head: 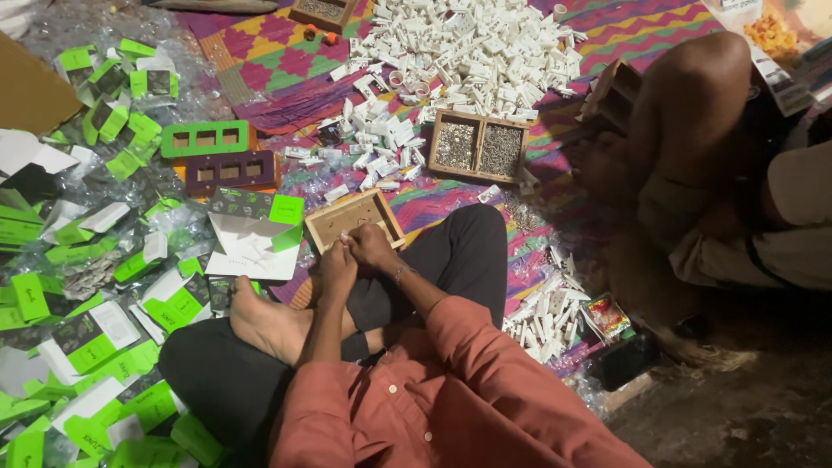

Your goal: The person sits on a mat and assembles small white plastic electrical components by hand. They pick up individual pieces, fit them together, and place the assembled units into a small wooden box. The workspace is surrounded by packaging materials and loose parts.

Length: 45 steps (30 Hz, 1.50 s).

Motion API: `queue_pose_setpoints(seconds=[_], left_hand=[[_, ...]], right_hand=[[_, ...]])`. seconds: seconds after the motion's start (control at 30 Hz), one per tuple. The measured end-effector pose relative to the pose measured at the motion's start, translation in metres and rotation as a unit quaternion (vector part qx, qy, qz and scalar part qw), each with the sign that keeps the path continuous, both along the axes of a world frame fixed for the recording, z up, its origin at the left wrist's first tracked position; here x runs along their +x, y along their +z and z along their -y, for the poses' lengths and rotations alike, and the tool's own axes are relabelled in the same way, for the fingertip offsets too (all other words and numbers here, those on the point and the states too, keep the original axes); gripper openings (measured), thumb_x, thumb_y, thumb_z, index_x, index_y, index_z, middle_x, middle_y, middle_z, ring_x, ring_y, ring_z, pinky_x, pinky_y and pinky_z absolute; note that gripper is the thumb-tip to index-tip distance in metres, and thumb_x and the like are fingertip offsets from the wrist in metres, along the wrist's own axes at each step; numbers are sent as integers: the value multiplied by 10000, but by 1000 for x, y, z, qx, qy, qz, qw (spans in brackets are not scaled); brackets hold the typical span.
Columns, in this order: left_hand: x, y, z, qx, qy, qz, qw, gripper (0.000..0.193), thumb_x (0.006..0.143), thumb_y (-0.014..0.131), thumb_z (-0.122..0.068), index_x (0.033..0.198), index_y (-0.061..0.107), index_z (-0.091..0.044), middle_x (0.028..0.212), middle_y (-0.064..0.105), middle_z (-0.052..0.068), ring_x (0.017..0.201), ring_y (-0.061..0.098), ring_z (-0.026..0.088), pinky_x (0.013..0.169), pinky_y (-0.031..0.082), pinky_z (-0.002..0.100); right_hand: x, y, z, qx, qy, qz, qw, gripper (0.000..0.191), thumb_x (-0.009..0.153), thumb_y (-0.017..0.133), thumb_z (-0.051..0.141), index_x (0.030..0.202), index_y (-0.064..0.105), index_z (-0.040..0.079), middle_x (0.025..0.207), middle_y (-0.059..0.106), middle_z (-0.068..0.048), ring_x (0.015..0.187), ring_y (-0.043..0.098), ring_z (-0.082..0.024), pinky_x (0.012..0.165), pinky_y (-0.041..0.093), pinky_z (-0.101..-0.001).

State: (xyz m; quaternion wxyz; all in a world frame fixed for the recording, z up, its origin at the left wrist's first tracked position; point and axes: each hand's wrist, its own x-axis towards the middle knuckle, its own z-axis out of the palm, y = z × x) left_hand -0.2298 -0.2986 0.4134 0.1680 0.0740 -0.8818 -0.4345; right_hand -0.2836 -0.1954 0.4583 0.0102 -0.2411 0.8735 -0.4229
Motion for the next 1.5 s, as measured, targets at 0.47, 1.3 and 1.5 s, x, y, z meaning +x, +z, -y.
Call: queue_pose_setpoints(seconds=[0.47,1.3,1.5], left_hand=[[3,-11,18,83,-108,-169,976,248,1011,472,-51,1127,655,69,1115,703,244,1050,683,391,874,527,453],[2,0,28,643,-2,21,765,247,957,594,42,1191,672,38,1016,716,52,783,645,42,656,487,159],[-1,-1,32,664,-13,75,744,174,969,641,-47,1136,686,-36,859,637,-23,634,527,26,540,418,175]], right_hand=[[8,6,14,-30,-73,-35,996,207,888,700,215,813,726,24,747,668,-221,726,655,-423,673,516,-503],[6,-2,7,-240,184,274,913,606,971,671,442,1396,599,16,1144,730,-43,1059,652,-138,944,511,-301],[2,-9,10,-291,113,316,896,474,1042,616,370,1245,712,-47,959,756,-55,839,663,-117,776,557,-286]])
